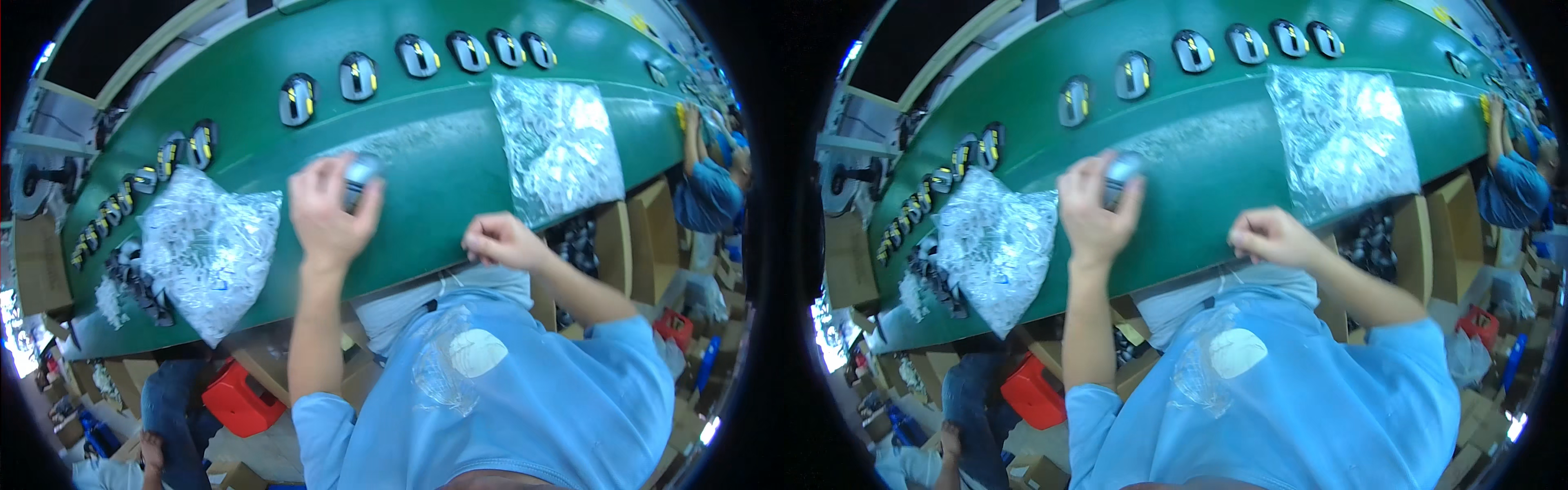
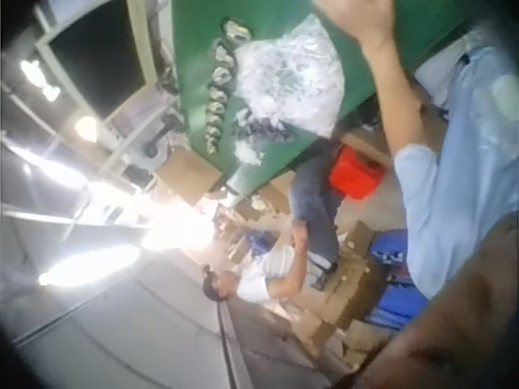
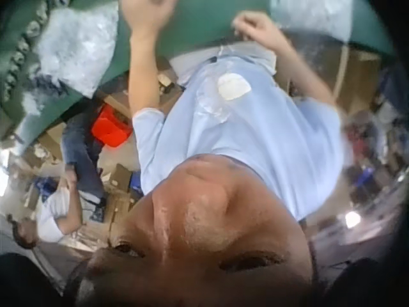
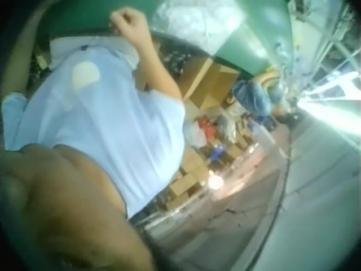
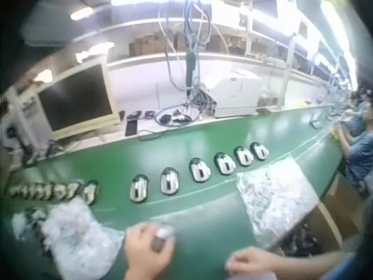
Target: The person assembles computer mice by fitting top covers onto mouse bodies by hand and placing the assembled mice on the conveyor belt.
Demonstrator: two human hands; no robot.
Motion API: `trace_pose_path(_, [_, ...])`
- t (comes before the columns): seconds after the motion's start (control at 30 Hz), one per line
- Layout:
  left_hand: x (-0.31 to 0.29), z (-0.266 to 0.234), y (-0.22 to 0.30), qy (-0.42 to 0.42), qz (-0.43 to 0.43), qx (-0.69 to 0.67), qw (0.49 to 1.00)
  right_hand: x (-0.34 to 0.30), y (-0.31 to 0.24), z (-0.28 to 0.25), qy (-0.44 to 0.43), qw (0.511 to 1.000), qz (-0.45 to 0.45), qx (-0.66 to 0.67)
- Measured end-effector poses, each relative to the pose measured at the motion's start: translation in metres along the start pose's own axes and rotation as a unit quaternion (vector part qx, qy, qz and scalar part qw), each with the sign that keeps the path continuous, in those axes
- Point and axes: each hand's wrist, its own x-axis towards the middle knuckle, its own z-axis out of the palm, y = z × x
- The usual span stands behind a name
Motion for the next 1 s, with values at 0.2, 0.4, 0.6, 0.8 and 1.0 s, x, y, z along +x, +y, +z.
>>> trace_pose_path(0.2, [0.090,0.000,-0.131,0.086,-0.043,0.279,0.955,-0.039,0.038,-0.016,0.057,0.995,-0.037,0.069])
trace_pose_path(0.4, [0.133,0.030,-0.137,-0.120,-0.210,0.374,0.895,-0.043,-0.004,-0.081,0.226,0.928,-0.209,-0.210])
trace_pose_path(0.6, [0.075,0.030,-0.073,-0.056,-0.024,0.115,0.992,0.000,-0.005,-0.159,0.342,0.845,-0.252,-0.325])
trace_pose_path(0.8, [-0.014,0.036,0.030,-0.166,0.050,0.060,0.983,0.055,-0.003,-0.153,0.226,0.807,-0.210,-0.503])
trace_pose_path(1.0, [-0.034,0.051,0.031,-0.161,0.023,-0.004,0.987,0.051,-0.002,-0.169,0.226,0.822,-0.252,-0.459])
